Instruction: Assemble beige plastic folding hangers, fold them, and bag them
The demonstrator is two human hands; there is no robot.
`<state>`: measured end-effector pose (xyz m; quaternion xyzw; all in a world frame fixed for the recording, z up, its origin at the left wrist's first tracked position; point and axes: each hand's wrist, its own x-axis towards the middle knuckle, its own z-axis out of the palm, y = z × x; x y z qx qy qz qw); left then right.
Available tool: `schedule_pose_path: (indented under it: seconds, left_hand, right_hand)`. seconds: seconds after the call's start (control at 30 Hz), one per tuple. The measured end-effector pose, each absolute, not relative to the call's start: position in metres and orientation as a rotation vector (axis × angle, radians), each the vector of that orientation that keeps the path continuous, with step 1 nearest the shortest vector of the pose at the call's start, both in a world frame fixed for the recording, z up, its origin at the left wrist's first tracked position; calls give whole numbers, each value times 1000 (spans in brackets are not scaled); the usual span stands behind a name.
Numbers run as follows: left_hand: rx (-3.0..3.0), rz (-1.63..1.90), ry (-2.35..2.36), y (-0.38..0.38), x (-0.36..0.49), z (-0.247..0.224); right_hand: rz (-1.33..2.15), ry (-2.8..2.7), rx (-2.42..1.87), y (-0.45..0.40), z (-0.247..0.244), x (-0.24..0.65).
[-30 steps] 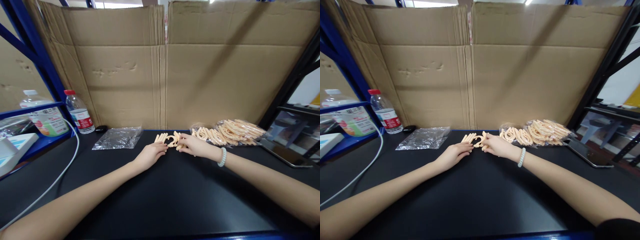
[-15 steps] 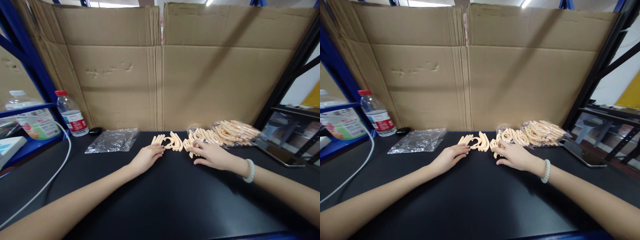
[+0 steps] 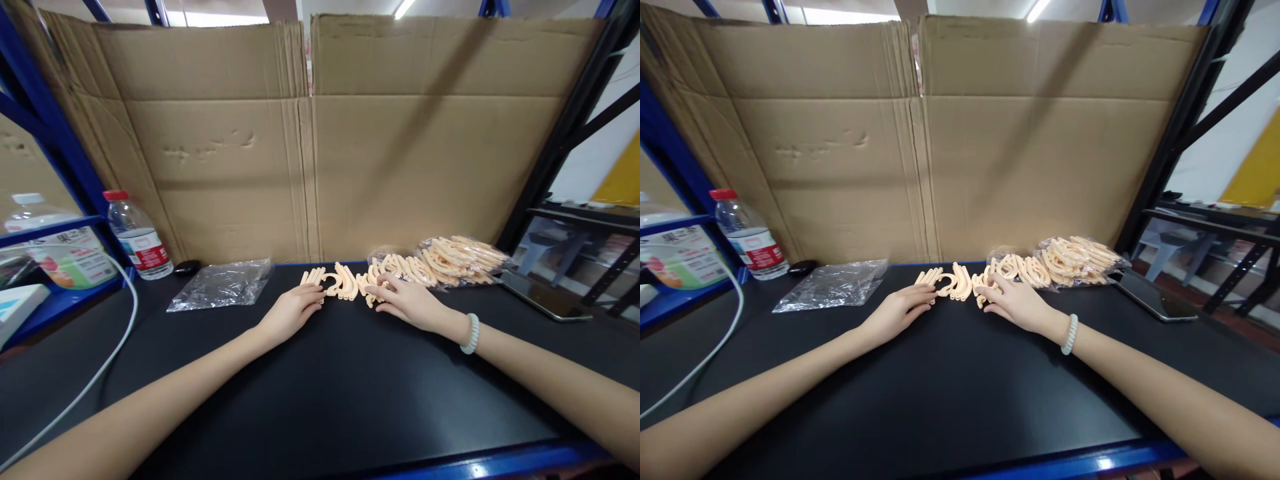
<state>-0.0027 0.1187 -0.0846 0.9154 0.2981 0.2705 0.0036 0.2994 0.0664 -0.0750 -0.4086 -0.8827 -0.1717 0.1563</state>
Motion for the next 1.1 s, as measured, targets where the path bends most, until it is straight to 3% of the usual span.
schedule_pose_path:
  seconds: [0.33, 1.1]
  left_hand:
    - [2701, 1133, 1040, 97, -20, -65]
    - [2722, 848, 1047, 102, -25, -71]
  right_hand:
    - [-236, -1906, -1242, 51, -64, 313]
    - [-178, -2386, -1301, 46, -85, 296]
